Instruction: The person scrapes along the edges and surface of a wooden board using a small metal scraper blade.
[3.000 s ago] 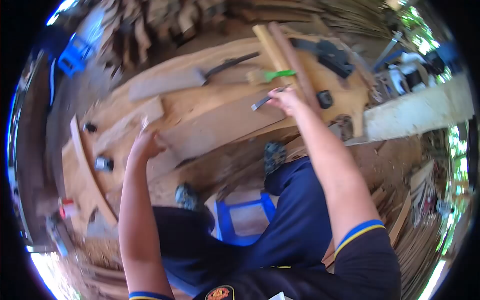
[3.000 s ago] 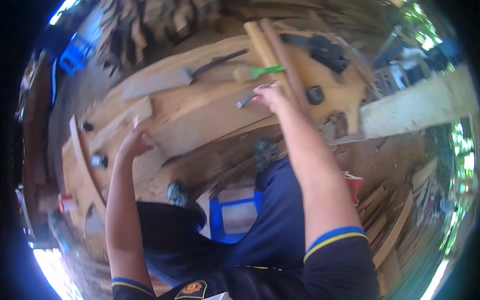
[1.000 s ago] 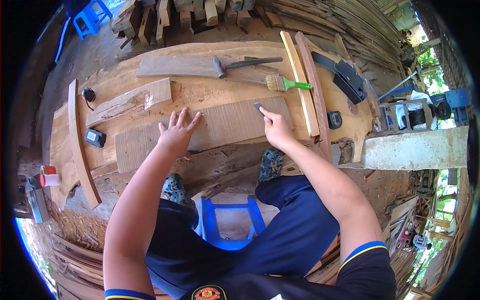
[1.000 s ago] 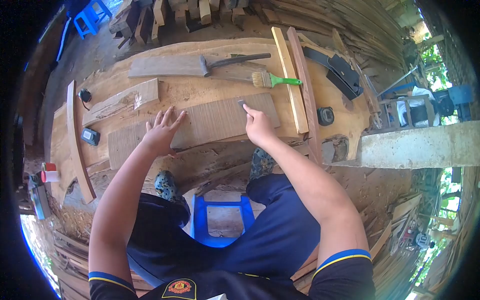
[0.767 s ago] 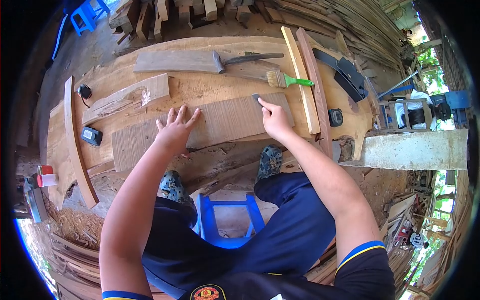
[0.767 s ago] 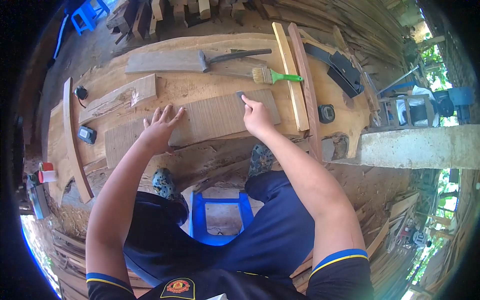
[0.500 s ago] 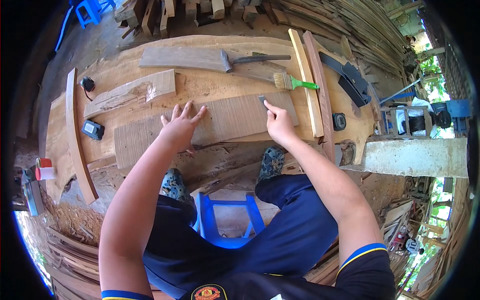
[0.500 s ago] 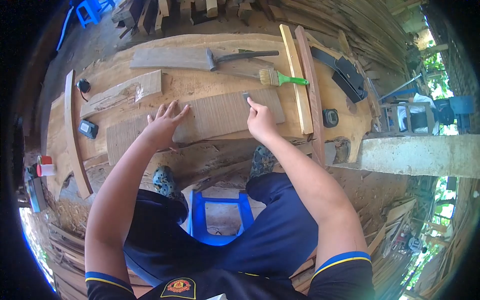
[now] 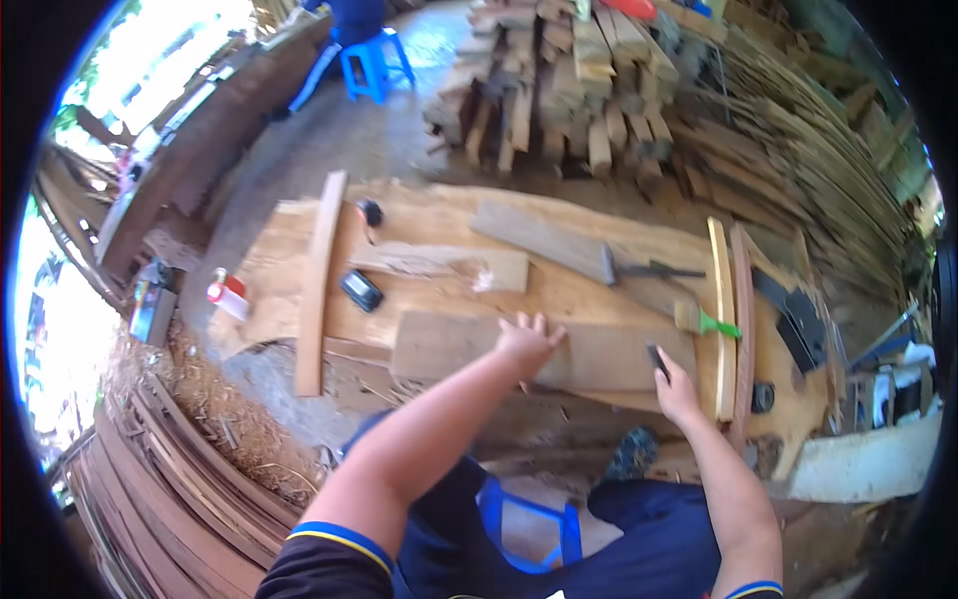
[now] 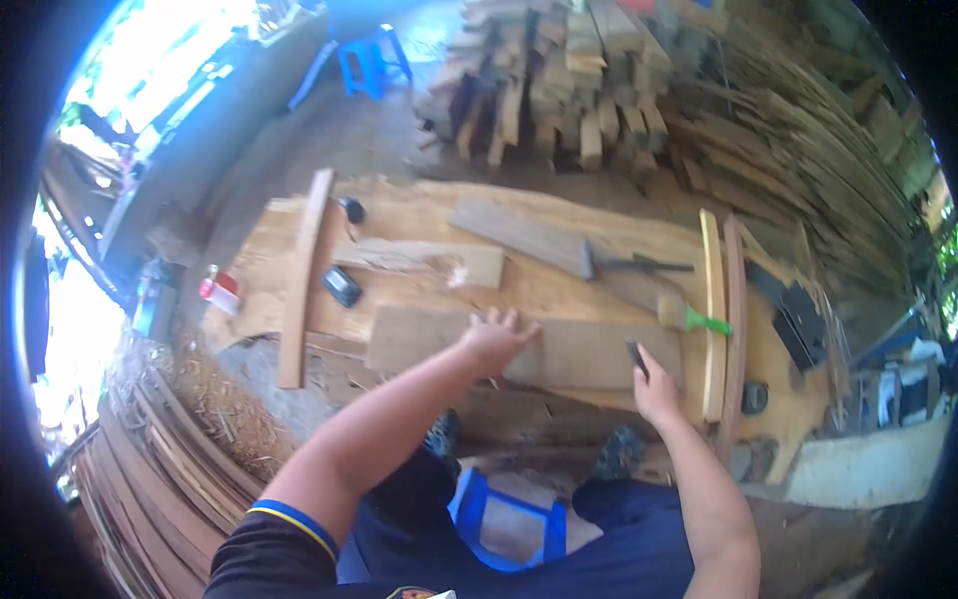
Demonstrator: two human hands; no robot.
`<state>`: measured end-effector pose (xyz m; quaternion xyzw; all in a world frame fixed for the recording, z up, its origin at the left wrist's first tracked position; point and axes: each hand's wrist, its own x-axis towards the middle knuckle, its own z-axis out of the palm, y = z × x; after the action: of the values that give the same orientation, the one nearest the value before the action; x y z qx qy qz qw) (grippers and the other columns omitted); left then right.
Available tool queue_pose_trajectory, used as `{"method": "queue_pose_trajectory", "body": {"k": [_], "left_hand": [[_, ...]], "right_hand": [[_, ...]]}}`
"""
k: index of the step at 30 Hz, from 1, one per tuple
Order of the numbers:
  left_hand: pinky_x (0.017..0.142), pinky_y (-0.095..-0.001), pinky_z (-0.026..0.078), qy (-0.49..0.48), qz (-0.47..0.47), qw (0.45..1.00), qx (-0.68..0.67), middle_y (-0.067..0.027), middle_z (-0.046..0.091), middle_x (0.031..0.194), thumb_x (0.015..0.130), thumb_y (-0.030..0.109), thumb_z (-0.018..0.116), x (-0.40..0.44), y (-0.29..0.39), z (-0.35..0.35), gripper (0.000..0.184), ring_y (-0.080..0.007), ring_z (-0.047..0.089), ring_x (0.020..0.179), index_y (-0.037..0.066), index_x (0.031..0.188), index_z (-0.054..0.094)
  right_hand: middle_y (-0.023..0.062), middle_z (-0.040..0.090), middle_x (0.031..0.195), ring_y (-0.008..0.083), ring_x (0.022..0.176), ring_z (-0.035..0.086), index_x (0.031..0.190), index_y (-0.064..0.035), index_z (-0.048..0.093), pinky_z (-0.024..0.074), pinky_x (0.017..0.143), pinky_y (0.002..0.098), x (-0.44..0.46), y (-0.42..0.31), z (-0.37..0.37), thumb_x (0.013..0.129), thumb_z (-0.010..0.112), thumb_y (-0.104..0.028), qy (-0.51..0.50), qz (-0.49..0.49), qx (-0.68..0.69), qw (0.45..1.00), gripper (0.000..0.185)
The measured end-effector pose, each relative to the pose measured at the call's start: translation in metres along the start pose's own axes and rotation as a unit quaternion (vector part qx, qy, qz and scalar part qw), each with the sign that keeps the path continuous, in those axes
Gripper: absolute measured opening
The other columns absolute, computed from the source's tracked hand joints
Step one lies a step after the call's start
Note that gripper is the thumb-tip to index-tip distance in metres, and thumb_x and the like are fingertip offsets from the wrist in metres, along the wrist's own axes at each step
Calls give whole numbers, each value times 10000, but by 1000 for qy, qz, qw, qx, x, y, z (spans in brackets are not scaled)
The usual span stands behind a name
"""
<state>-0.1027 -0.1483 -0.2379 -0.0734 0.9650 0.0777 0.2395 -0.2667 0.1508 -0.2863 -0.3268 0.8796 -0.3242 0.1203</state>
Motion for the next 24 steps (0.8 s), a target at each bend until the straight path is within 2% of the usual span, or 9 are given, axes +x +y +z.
{"method": "queue_pose_trajectory", "body": {"k": [1, 4, 7, 8, 11, 15, 18, 21, 24], "left_hand": [[1036, -731, 387, 1, 16, 1000, 5, -246, 313, 1596, 561, 269, 986, 4, 1, -1, 1280, -472, 382, 1418, 174, 1603, 249], [1035, -695, 411, 4, 21, 999, 50, -245, 398, 1542, 513, 244, 1000, 9, 7, -3, 1284, -443, 429, 1391, 122, 1582, 300], [1023, -689, 421, 8, 24, 997, 70, -228, 463, 1489, 490, 213, 1003, 11, 9, -7, 1253, -403, 472, 1357, 102, 1555, 354], [1022, -673, 429, 21, 31, 997, 67, -201, 512, 1442, 486, 213, 1004, 10, 7, -6, 1214, -378, 506, 1320, 115, 1532, 396], [1071, -639, 411, -3, 24, 996, 82, -185, 493, 1446, 474, 309, 1007, 11, 8, -12, 1294, -355, 475, 1350, 118, 1563, 335], [1019, -600, 451, 15, 38, 996, 78, -154, 505, 1440, 446, 343, 1007, 9, 4, -14, 1283, -339, 495, 1332, 170, 1551, 379], [990, -568, 469, 22, 50, 997, 50, -121, 524, 1423, 445, 370, 1001, 3, -1, -19, 1260, -329, 501, 1328, 221, 1542, 399], [991, -552, 486, 50, 42, 998, -6, -72, 559, 1386, 455, 372, 1009, 9, -11, -7, 1130, -301, 514, 1327, 281, 1462, 504], [909, -499, 553, 49, 7, 999, -12, -104, 640, 1268, 580, 372, 967, 14, -27, -12, 719, -323, 606, 1219, 188, 1219, 693]], "right_hand": [[248, 661, 1250, 414, 1197, 617, 1409, -108, 571, 482, 1026, 434, 0, -4, -6, 991, 556, -197, -13, 38, -37, 999, 428], [254, 657, 1267, 359, 1192, 644, 1366, -28, 588, 496, 1004, 392, 2, -15, -16, 960, 610, -123, -36, 40, -25, 998, 418], [233, 674, 1210, 417, 1147, 631, 1331, -88, 621, 500, 985, 448, 2, -22, -25, 950, 613, -184, -95, 12, -23, 995, 394], [218, 695, 1168, 399, 1106, 655, 1285, -82, 648, 515, 952, 444, 1, -22, -25, 936, 630, -173, -98, -19, -16, 995, 362], [209, 708, 1137, 380, 1096, 668, 1251, -77, 669, 522, 939, 424, -3, -34, -36, 929, 640, -153, -147, 19, -27, 989, 332], [204, 715, 1119, 348, 1067, 690, 1242, -99, 692, 528, 918, 400, -5, -34, -56, 929, 647, -133, -161, 47, -61, 984, 318], [200, 716, 1092, 357, 1015, 691, 1278, -152, 692, 528, 905, 404, -12, -20, -55, 931, 659, -150, -97, 22, -13, 995, 349], [190, 716, 1069, 363, 986, 682, 1292, -197, 692, 526, 895, 410, -12, -25, -52, 923, 681, -178, -129, -8, -78, 988, 369], [170, 725, 1055, 342, 997, 682, 1190, -190, 750, 529, 891, 404, -10, -25, -35, 904, 711, -219, -120, -60, -38, 990, 290]]}}
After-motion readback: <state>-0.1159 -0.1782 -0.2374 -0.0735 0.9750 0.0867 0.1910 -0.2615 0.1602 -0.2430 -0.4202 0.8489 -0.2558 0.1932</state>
